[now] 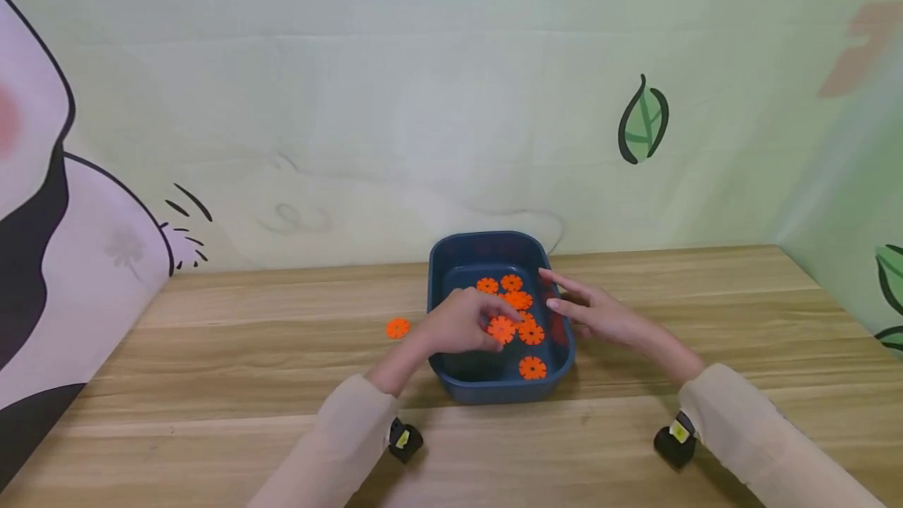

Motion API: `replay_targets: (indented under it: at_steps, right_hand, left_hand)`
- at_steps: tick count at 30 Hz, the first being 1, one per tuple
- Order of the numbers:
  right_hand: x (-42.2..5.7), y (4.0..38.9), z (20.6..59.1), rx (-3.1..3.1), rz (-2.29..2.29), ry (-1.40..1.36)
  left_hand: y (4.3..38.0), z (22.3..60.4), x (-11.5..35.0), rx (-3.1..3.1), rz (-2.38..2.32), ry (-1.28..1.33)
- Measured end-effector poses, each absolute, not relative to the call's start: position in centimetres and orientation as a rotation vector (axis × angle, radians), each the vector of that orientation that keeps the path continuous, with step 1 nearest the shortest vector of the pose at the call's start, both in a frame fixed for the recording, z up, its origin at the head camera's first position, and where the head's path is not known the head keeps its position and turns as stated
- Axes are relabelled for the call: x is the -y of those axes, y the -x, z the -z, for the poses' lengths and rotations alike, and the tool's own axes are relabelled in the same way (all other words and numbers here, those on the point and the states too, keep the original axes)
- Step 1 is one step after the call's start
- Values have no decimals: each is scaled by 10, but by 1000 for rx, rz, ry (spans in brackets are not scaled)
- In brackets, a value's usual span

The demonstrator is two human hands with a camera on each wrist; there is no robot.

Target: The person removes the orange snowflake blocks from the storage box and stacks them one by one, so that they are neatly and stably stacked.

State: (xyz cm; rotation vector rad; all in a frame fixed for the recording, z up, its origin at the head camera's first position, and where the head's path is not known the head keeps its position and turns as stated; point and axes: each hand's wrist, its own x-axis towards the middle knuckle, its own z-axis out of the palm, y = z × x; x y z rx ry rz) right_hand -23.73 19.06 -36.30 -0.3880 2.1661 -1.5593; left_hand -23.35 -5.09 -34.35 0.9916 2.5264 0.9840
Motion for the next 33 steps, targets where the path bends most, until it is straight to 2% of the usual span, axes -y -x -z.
replay_targets:
  at_steps: [12,33]
  right_hand:
    - [-190,237,363,-2180,1547,402]
    - [-191,237,363,-2175,1558,397]
  left_hand:
    - [230,332,72,-2567,-1118,-856]
    - [229,334,121,-2650,-1342,-661]
